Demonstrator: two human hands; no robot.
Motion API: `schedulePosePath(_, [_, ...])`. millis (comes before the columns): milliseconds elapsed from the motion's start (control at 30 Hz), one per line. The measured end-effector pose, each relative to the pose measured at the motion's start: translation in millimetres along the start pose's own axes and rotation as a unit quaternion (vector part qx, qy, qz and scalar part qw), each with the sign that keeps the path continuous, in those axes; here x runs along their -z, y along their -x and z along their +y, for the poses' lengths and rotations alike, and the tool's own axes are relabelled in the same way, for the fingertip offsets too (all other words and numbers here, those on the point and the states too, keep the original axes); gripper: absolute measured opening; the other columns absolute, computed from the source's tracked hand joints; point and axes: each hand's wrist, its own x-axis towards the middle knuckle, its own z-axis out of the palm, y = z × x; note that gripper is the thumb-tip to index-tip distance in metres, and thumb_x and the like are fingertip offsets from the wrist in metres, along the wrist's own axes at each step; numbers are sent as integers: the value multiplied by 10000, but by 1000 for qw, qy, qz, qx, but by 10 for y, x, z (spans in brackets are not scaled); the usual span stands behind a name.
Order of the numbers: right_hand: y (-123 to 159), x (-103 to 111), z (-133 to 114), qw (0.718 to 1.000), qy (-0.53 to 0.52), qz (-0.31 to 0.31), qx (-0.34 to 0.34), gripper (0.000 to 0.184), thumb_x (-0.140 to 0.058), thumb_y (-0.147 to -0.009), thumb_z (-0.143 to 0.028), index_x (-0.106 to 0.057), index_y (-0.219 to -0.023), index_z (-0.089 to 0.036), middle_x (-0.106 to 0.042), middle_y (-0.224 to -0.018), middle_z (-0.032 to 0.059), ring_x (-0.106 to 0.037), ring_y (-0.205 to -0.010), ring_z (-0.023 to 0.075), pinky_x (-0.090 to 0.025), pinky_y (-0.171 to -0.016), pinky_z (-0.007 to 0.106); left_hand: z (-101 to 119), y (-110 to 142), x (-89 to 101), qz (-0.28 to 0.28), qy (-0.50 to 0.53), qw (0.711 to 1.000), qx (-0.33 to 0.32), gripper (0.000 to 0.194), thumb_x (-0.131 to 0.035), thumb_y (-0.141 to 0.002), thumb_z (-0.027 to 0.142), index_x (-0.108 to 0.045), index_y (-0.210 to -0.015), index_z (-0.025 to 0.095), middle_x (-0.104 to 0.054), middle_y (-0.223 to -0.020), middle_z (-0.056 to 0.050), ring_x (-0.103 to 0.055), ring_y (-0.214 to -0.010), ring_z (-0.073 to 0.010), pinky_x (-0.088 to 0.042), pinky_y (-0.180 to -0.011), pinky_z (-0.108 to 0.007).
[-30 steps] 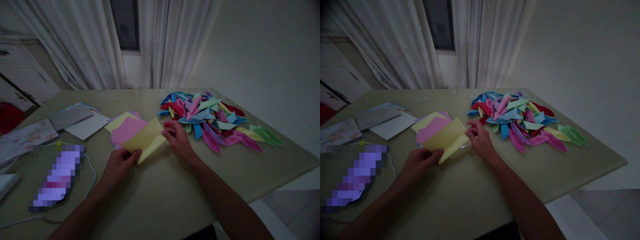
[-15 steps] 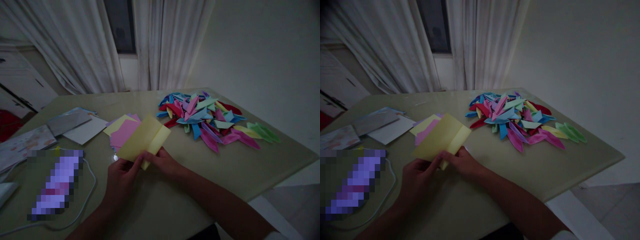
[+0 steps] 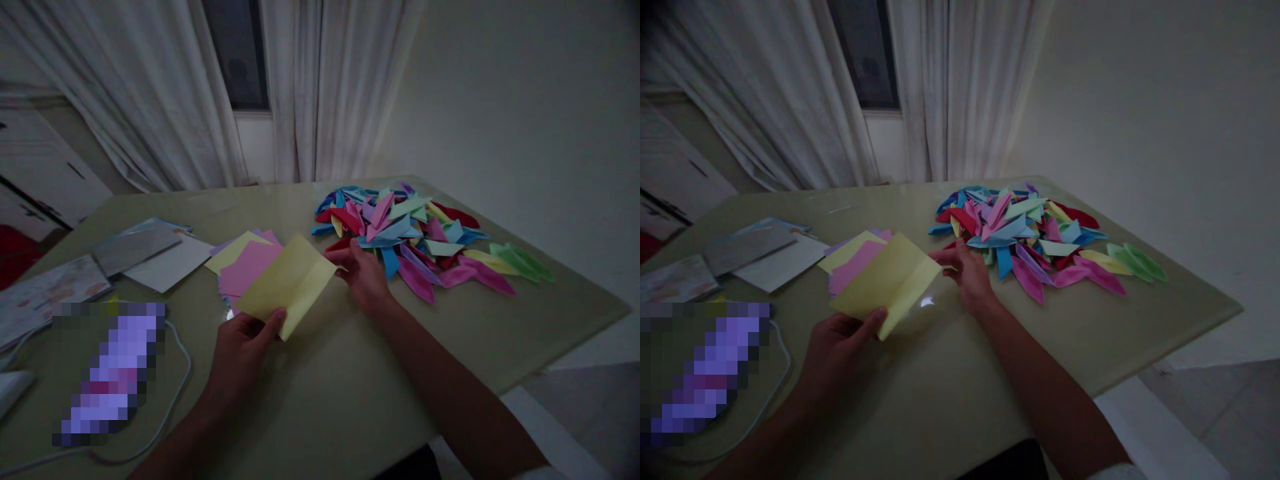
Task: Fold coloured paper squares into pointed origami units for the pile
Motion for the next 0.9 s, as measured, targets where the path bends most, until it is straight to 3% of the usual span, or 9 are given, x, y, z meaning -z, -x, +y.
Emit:
schedulePosePath(100, [-66, 87, -79, 999, 36, 11, 23, 608, -692, -868, -770, -824, -841, -178, -802, -917, 111, -627, -696, 150, -423, -564, 242, -6, -45, 33, 2, 0, 1000, -3, 450, -809, -781, 598, -791, -670, 161, -795, -702, -107, -702, -623, -238, -506, -579, -304])
schedulePosePath(200, [-30, 52, -29, 991, 113, -69, 6, 522, -838, -762, -695, -790, -832, -179, -644, -662, 2, -469, -538, 104, -319, -505, 241, -29, -106, 70, -30, 10, 999, -1, 446, -819, -777, 598, -788, -696, 161, -794, -716, -103, -698, -642, -236, -505, -589, -300])
schedulePosePath(300, [19, -4, 40, 977, 182, -113, 22, 508, -876, -741, -634, -698, -661, -165, -475, -554, -50, -359, -512, 85, -229, -498, 258, -72, -161, 102, -80, 23, 997, -2, 468, -832, -787, 619, -783, -722, 158, -777, -712, -93, -682, -639, -224, -497, -585, -291])
schedulePosePath(433, [73, -88, 75, 982, 171, -54, 57, 516, -859, -767, -624, -659, -626, -169, -462, -561, -51, -342, -521, 82, -237, -496, 257, -127, -175, 79, -99, 152, 983, -10, 581, -811, -812, 709, -818, -1006, 161, -803, -896, -112, -714, -749, -231, -558, -657, -301])
schedulePosePath(533, [205, -237, 118, 994, 100, 2, 53, 474, -831, -822, -603, -659, -702, -178, -499, -597, -43, -362, -517, 84, -261, -474, 242, -124, -105, -2, -172, 273, 946, -30, 793, -901, -630, 782, -788, -1131, 177, -793, -1104, -169, -730, -823, -265, -574, -603, -309])
schedulePosePath(600, [356, -371, 165, 997, 65, 15, 45, 451, -798, -869, -603, -664, -774, -183, -538, -622, -33, -401, -507, 88, -295, -459, 235, -101, -25, -69, -195, 251, 948, -28, 726, -968, -643, 643, -763, -1178, 197, -782, -1152, -166, -726, -849, -257, -577, -615, -306])
schedulePosePath(700, [612, -550, 238, 997, 62, -43, 10, 447, -764, -900, -633, -650, -883, -201, -592, -648, -29, -472, -480, 106, -352, -429, 235, -78, 101, -152, -195, 154, 969, 10, 556, -852, -773, 695, -768, -931, 168, -743, -805, -91, -633, -648, -196, -518, -581, -298])
schedulePosePath(800, [768, -632, 280, 993, 69, -100, -4, 448, -751, -912, -646, -643, -919, -211, -669, -762, 3, -576, -566, 134, -459, -492, 248, -97, 170, -190, -164, 112, 978, 62, 605, -690, -879, 765, -649, -647, 208, -612, -611, -27, -541, -573, -176, -463, -575, -305])
schedulePosePath(900, [756, -621, 277, 991, 75, -113, -6, 444, -751, -912, -641, -649, -918, -209, -642, -752, -11, -541, -555, 118, -433, -494, 240, -114, 166, -181, -153, 100, 981, 67, 672, -564, -960, 760, -516, -528, 247, -514, -516, 5, -459, -506, -161, -421, -548, -302])
